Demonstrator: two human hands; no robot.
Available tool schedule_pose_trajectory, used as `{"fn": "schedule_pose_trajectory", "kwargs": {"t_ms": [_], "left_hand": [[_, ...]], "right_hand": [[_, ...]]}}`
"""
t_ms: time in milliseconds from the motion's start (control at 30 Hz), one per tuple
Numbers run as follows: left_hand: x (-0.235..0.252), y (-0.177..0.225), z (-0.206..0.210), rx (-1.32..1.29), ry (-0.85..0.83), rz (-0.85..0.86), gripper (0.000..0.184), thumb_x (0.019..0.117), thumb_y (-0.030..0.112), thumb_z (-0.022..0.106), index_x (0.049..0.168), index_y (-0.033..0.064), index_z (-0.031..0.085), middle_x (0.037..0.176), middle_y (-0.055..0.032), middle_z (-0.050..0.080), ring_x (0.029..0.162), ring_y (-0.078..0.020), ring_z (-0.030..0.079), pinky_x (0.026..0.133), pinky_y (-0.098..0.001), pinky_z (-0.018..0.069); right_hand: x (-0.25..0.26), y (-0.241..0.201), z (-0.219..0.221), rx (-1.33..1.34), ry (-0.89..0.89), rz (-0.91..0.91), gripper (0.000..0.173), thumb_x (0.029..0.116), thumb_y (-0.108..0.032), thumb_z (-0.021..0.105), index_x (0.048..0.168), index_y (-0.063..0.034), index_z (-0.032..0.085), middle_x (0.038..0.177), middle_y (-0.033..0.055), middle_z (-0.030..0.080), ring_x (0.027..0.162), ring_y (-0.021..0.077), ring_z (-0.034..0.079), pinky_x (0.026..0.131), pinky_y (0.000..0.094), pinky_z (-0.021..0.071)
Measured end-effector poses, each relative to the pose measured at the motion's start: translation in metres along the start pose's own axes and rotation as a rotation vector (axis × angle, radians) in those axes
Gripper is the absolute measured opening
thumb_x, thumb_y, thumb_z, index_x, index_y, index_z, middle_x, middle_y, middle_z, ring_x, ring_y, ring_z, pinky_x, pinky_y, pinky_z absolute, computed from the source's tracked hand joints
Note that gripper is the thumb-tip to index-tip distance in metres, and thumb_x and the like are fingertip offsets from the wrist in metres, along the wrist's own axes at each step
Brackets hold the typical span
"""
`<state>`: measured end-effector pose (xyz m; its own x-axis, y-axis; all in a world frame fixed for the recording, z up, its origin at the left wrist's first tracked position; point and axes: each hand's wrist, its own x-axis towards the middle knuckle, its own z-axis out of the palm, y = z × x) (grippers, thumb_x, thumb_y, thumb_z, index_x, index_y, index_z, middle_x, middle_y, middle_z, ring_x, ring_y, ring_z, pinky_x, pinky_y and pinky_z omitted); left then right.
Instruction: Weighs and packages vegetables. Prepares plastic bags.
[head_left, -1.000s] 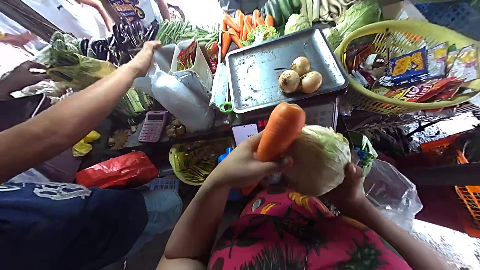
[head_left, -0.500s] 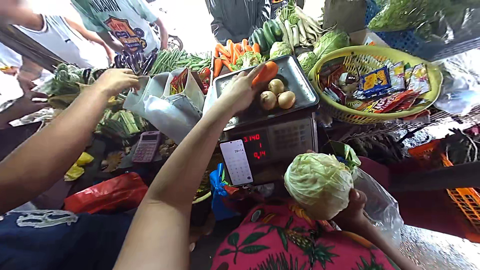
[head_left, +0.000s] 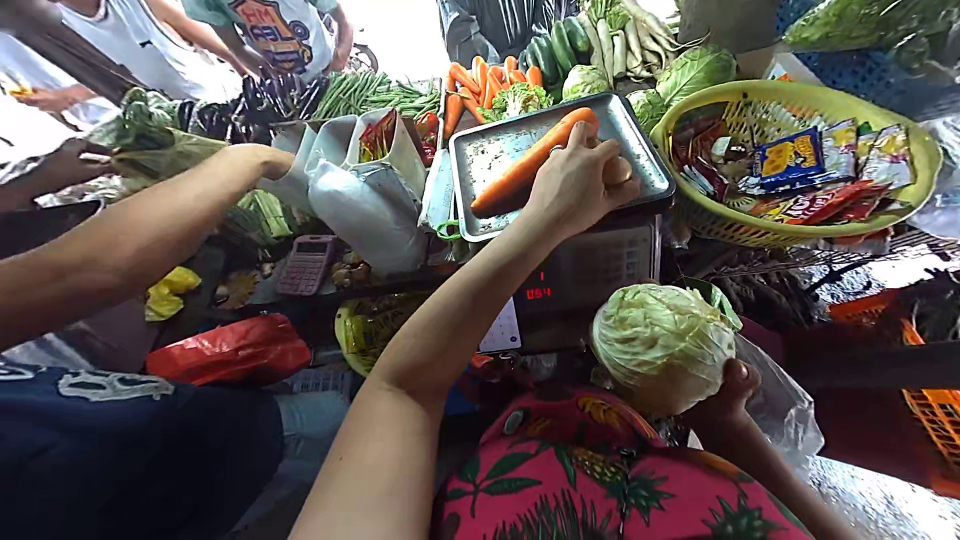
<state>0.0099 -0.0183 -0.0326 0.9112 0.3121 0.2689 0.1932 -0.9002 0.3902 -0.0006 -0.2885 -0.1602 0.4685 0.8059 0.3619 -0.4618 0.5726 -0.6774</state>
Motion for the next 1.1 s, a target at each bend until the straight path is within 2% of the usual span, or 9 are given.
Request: {"fn": "schedule_pose_trajectory", "kwargs": {"t_ms": [100, 167, 233, 367, 500, 800, 933, 1033, 1100], "left_hand": [[-0.021, -0.006, -0.021, -0.319, 0.192, 0.048, 0.035, 0.0947, 0.039, 0.069, 0.112, 0.0091, 0.072, 0.130, -0.0146, 0.059, 0.109, -0.0252, 0.064, 0.088, -0.0458, 0.0567], [-0.047, -0.009, -0.042, -0.553, 0.297, 0.103, 0.029, 0.0986, 0.032, 0.063, 0.111, 0.0063, 0.071, 0.125, -0.0107, 0.062, 0.116, -0.0184, 0.059, 0.096, -0.0380, 0.0523], [-0.081, -0.014, -0.059, -0.726, 0.353, 0.133, 0.031, 0.1032, 0.029, 0.053, 0.116, 0.0050, 0.068, 0.126, -0.0073, 0.062, 0.116, -0.0152, 0.060, 0.097, -0.0353, 0.0537], [-0.154, -0.035, -0.073, -0.845, 0.431, 0.058, 0.034, 0.1044, 0.045, 0.046, 0.114, 0.0182, 0.066, 0.134, 0.0012, 0.061, 0.106, -0.0127, 0.065, 0.077, -0.0287, 0.0580], [-0.208, -0.054, -0.077, -0.892, 0.521, -0.111, 0.037, 0.0954, 0.059, 0.056, 0.106, 0.0254, 0.068, 0.135, 0.0025, 0.061, 0.106, -0.0158, 0.067, 0.073, -0.0302, 0.0602], [-0.267, -0.076, -0.076, -0.904, 0.639, -0.183, 0.040, 0.0915, 0.063, 0.060, 0.103, 0.0263, 0.070, 0.130, 0.0021, 0.064, 0.116, -0.0176, 0.064, 0.084, -0.0318, 0.0596], [-0.271, -0.080, -0.075, -0.895, 0.613, -0.197, 0.037, 0.0921, 0.061, 0.060, 0.103, 0.0273, 0.070, 0.131, 0.0036, 0.063, 0.112, -0.0151, 0.066, 0.079, -0.0295, 0.0605], [-0.271, -0.078, -0.072, -0.624, 0.434, -0.260, 0.032, 0.0934, 0.054, 0.063, 0.101, 0.0242, 0.069, 0.131, 0.0056, 0.061, 0.116, -0.0091, 0.061, 0.089, -0.0278, 0.0564], [-0.268, -0.074, -0.054, -0.326, 0.346, -0.392, 0.031, 0.0877, 0.044, 0.070, 0.100, 0.0155, 0.071, 0.132, -0.0035, 0.059, 0.118, -0.0139, 0.059, 0.093, -0.0356, 0.0544]], "right_hand": [[0.012, -0.018, -0.020, -0.441, -0.022, 0.086, 0.086, 0.0845, -0.057, 0.076, 0.155, -0.0206, 0.043, 0.135, -0.0074, 0.066, 0.121, 0.0039, 0.063, 0.104, 0.0263, 0.0536], [0.029, -0.031, -0.022, -0.830, -0.047, 0.228, 0.122, 0.0674, -0.064, 0.084, 0.161, -0.0110, 0.027, 0.135, 0.0011, 0.063, 0.119, 0.0078, 0.063, 0.102, 0.0294, 0.0555], [0.039, -0.032, -0.014, -1.036, -0.032, 0.405, 0.131, 0.0589, -0.066, 0.088, 0.162, -0.0145, 0.026, 0.131, 0.0045, 0.065, 0.114, 0.0080, 0.065, 0.099, 0.0313, 0.0570], [0.056, -0.027, 0.001, -1.194, -0.089, 0.644, 0.126, 0.0610, -0.072, 0.083, 0.163, -0.0234, 0.028, 0.127, 0.0032, 0.068, 0.113, 0.0085, 0.066, 0.099, 0.0372, 0.0564], [0.074, -0.023, 0.013, -1.331, -0.166, 0.771, 0.127, 0.0592, -0.079, 0.078, 0.163, -0.0248, 0.029, 0.125, 0.0043, 0.070, 0.112, 0.0154, 0.067, 0.097, 0.0501, 0.0556], [0.070, -0.014, 0.025, -1.364, -0.308, 0.827, 0.130, 0.0575, -0.083, 0.075, 0.164, -0.0277, 0.026, 0.137, 0.0072, 0.063, 0.121, 0.0203, 0.062, 0.100, 0.0548, 0.0521], [0.075, -0.005, 0.041, -1.473, -0.532, 0.726, 0.119, 0.0623, -0.084, 0.069, 0.161, -0.0291, 0.034, 0.128, 0.0090, 0.065, 0.109, 0.0246, 0.065, 0.086, 0.0566, 0.0539], [0.092, 0.004, 0.054, -1.536, -0.724, 0.759, 0.115, 0.0637, -0.082, 0.070, 0.161, -0.0306, 0.035, 0.125, 0.0102, 0.065, 0.102, 0.0270, 0.066, 0.079, 0.0565, 0.0532], [0.104, 0.009, 0.062, -1.540, -0.834, 0.818, 0.112, 0.0645, -0.079, 0.071, 0.160, -0.0306, 0.038, 0.123, 0.0113, 0.066, 0.102, 0.0279, 0.066, 0.080, 0.0566, 0.0529]]}}
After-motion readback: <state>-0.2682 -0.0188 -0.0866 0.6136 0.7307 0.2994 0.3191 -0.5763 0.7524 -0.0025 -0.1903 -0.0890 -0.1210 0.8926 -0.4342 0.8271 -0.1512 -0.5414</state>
